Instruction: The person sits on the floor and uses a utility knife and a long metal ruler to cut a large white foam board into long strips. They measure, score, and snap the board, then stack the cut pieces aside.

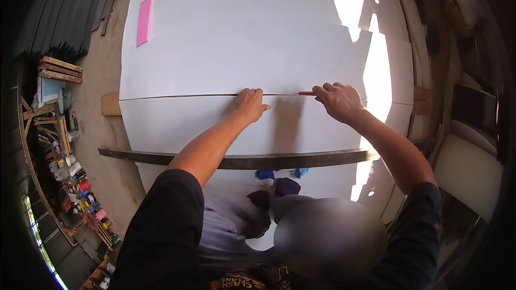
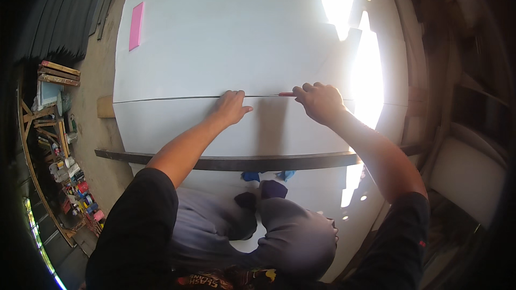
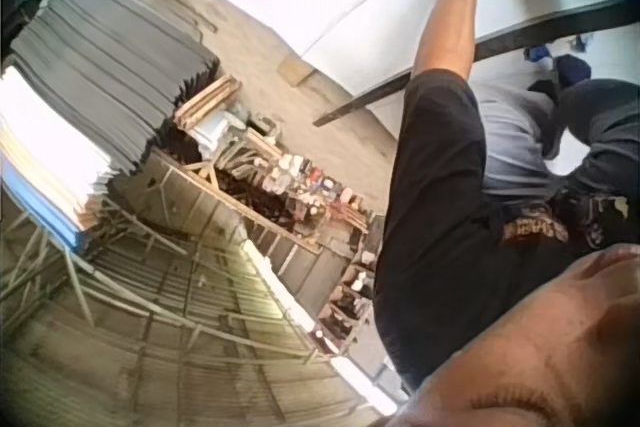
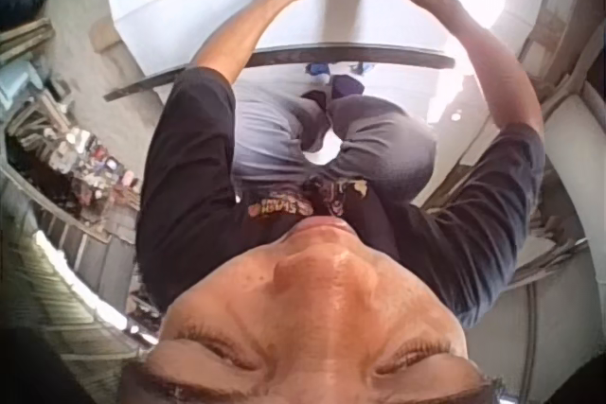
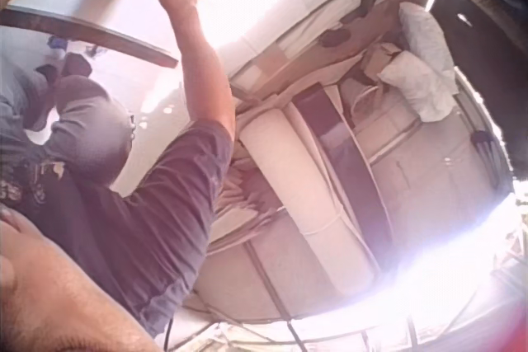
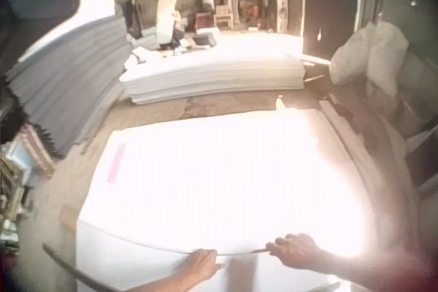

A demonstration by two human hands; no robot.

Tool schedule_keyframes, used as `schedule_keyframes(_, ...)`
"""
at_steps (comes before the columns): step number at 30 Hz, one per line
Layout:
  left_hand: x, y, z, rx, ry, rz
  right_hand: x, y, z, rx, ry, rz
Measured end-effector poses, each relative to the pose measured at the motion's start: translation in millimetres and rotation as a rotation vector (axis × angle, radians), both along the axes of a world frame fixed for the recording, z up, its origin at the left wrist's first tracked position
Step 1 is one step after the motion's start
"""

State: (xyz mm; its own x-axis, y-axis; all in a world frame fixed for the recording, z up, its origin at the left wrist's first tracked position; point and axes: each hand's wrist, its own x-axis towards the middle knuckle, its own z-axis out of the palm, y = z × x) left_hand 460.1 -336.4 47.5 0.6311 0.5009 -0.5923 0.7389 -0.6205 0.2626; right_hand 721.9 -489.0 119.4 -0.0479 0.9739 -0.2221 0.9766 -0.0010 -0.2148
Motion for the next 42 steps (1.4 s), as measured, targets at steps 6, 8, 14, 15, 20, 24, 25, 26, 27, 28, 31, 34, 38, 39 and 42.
schedule_keyframes(6, 13.3, 4.2, 2.7, -0.035, -0.021, -0.068, 7.8, 11.4, 43.6, -0.160, -0.154, 0.060)
schedule_keyframes(8, 16.1, -1.3, -8.0, -0.006, -0.020, -0.028, 5.3, 14.9, 57.3, -0.174, -0.142, 0.049)
schedule_keyframes(14, 14.4, -5.1, -11.7, -0.008, 0.012, -0.005, -6.8, 25.6, 66.2, -0.215, -0.126, 0.075)
schedule_keyframes(15, 12.8, -0.6, -2.5, -0.009, 0.031, 0.014, -8.4, 29.6, 59.9, -0.192, -0.106, 0.097)
schedule_keyframes(20, 26.6, -6.1, 7.8, -0.065, -0.020, -0.065, 6.2, 22.4, 22.9, -0.117, -0.051, 0.147)
schedule_keyframes(24, 6.7, -22.4, -3.1, 0.086, -0.215, -0.038, 23.2, 8.2, -2.9, -0.040, 0.048, 0.184)
schedule_keyframes(25, 2.0, -27.2, -2.4, 0.119, -0.250, -0.027, 26.2, 6.1, -8.7, -0.018, 0.080, 0.187)
schedule_keyframes(26, -2.3, -31.6, -1.6, 0.153, -0.284, -0.017, 28.2, 3.7, -15.6, 0.058, 0.110, 0.199)
schedule_keyframes(27, -4.1, -35.6, -0.3, 0.182, -0.322, -0.011, 29.3, 1.4, -19.9, 0.067, 0.112, 0.204)
schedule_keyframes(28, -4.5, -38.6, -0.3, 0.199, -0.324, 0.000, 30.3, -0.6, -23.1, 0.076, 0.114, 0.205)
schedule_keyframes(31, -2.7, -43.6, 0.8, 0.240, -0.341, 0.023, 30.7, -2.8, -33.9, 0.109, 0.148, 0.220)
schedule_keyframes(34, -1.2, -46.1, 0.5, 0.267, -0.377, 0.029, 27.5, -2.1, -41.4, 0.105, 0.181, 0.226)
schedule_keyframes(38, -1.6, -44.2, 0.3, 0.265, -0.379, 0.032, 24.9, 0.9, -47.6, 0.060, 0.182, 0.220)
schedule_keyframes(39, -1.4, -43.7, -0.1, 0.256, -0.365, 0.036, 24.2, 1.8, -48.4, 0.057, 0.185, 0.221)
schedule_keyframes(42, -2.0, -42.9, 0.0, 0.249, -0.347, 0.037, 21.4, 4.2, -48.7, 0.031, 0.182, 0.224)
